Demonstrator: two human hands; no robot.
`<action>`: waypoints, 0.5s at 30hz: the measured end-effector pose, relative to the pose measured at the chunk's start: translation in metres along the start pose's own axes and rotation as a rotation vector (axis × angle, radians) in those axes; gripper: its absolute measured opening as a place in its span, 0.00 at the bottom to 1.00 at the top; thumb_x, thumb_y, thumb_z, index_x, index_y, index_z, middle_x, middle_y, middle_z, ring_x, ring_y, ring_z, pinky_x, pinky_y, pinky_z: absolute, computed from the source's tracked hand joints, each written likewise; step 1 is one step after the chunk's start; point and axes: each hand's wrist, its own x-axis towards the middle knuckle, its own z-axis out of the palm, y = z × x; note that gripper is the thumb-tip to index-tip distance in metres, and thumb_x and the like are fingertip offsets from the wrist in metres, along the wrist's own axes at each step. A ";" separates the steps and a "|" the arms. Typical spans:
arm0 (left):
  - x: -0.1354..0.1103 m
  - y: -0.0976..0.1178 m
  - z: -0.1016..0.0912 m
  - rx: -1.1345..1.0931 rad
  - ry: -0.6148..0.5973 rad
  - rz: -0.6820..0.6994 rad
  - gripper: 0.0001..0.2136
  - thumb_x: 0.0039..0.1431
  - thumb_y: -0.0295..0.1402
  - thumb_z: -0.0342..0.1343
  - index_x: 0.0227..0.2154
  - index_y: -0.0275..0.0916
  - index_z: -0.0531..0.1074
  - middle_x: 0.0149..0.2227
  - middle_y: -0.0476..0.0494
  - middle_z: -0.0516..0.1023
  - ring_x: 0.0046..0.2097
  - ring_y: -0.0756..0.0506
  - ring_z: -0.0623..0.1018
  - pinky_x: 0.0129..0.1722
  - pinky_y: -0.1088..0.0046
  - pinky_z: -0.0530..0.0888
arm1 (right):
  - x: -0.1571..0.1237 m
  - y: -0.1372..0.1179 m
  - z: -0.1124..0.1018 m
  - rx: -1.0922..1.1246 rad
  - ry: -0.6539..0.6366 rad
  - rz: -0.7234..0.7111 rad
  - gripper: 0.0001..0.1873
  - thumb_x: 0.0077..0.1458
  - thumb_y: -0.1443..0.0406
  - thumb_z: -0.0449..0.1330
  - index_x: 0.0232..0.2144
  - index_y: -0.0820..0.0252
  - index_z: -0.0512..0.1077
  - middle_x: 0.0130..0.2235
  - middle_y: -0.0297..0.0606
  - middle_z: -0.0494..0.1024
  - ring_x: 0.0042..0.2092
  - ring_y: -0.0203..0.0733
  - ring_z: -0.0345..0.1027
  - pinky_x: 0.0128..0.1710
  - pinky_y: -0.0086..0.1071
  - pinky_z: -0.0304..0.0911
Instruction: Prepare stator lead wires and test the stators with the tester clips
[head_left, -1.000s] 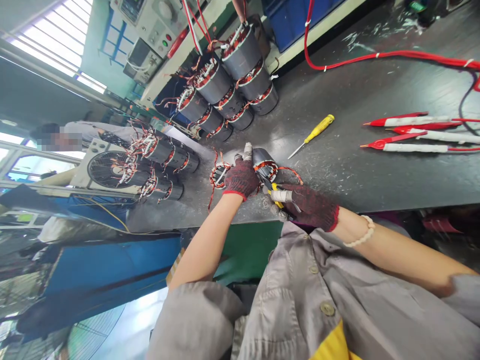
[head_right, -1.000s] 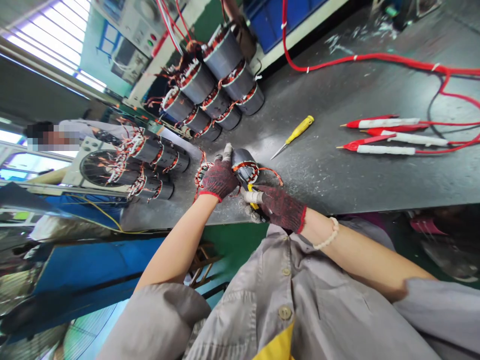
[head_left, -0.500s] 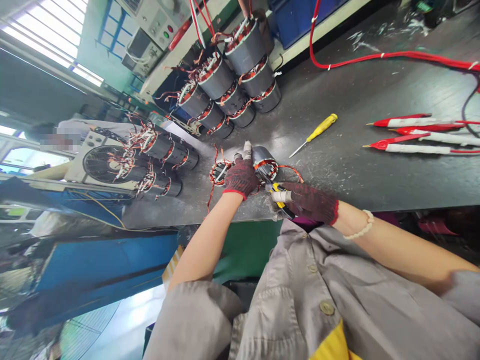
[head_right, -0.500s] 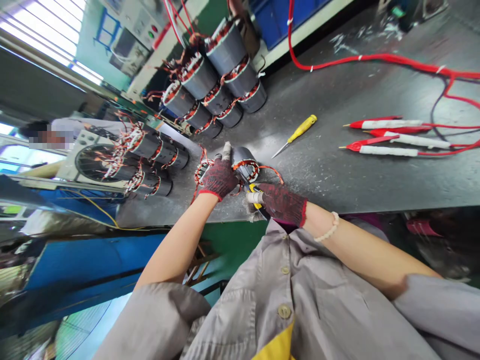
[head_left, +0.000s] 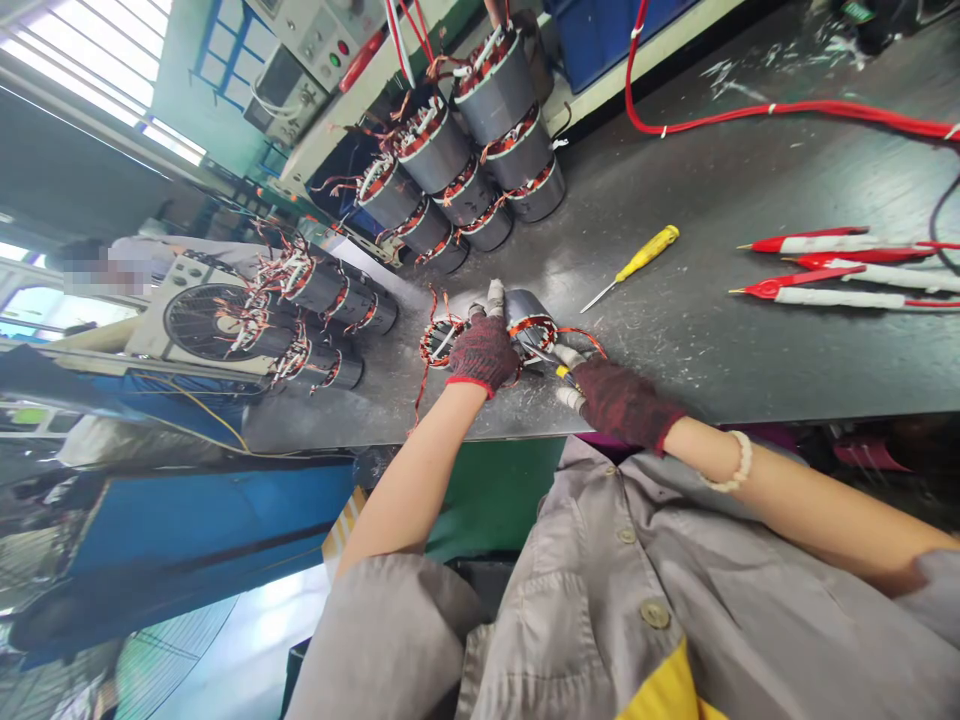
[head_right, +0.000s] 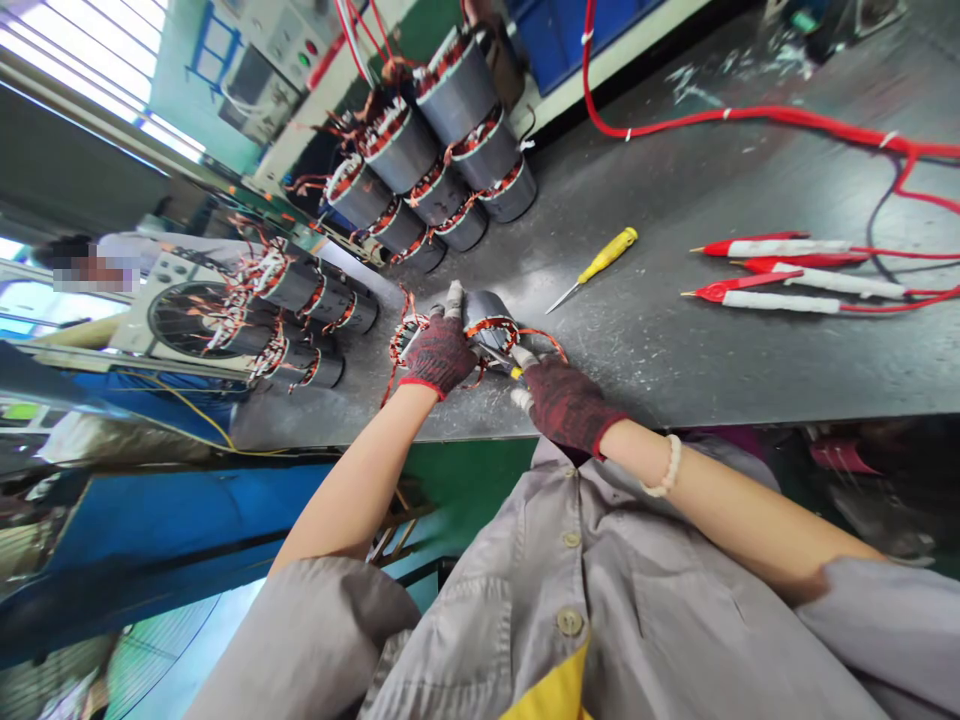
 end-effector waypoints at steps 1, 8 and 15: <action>0.000 0.000 0.000 -0.002 -0.001 0.003 0.51 0.65 0.43 0.60 0.79 0.51 0.30 0.73 0.26 0.62 0.62 0.29 0.79 0.56 0.57 0.77 | 0.001 -0.003 -0.003 -0.163 -0.001 0.013 0.31 0.68 0.60 0.57 0.69 0.69 0.65 0.60 0.65 0.75 0.57 0.66 0.71 0.57 0.55 0.66; 0.002 -0.002 0.004 -0.011 0.006 -0.001 0.52 0.64 0.41 0.61 0.79 0.51 0.29 0.75 0.26 0.59 0.63 0.29 0.79 0.57 0.56 0.77 | 0.008 -0.021 -0.022 -0.378 -0.038 0.004 0.20 0.69 0.65 0.51 0.50 0.71 0.79 0.50 0.69 0.77 0.52 0.70 0.71 0.49 0.57 0.67; 0.000 0.004 -0.001 0.007 -0.012 -0.021 0.51 0.65 0.34 0.59 0.78 0.52 0.27 0.75 0.27 0.58 0.62 0.29 0.79 0.56 0.55 0.79 | 0.003 -0.009 -0.009 -0.072 -0.026 -0.021 0.28 0.68 0.58 0.57 0.64 0.66 0.70 0.59 0.60 0.76 0.58 0.63 0.71 0.59 0.55 0.67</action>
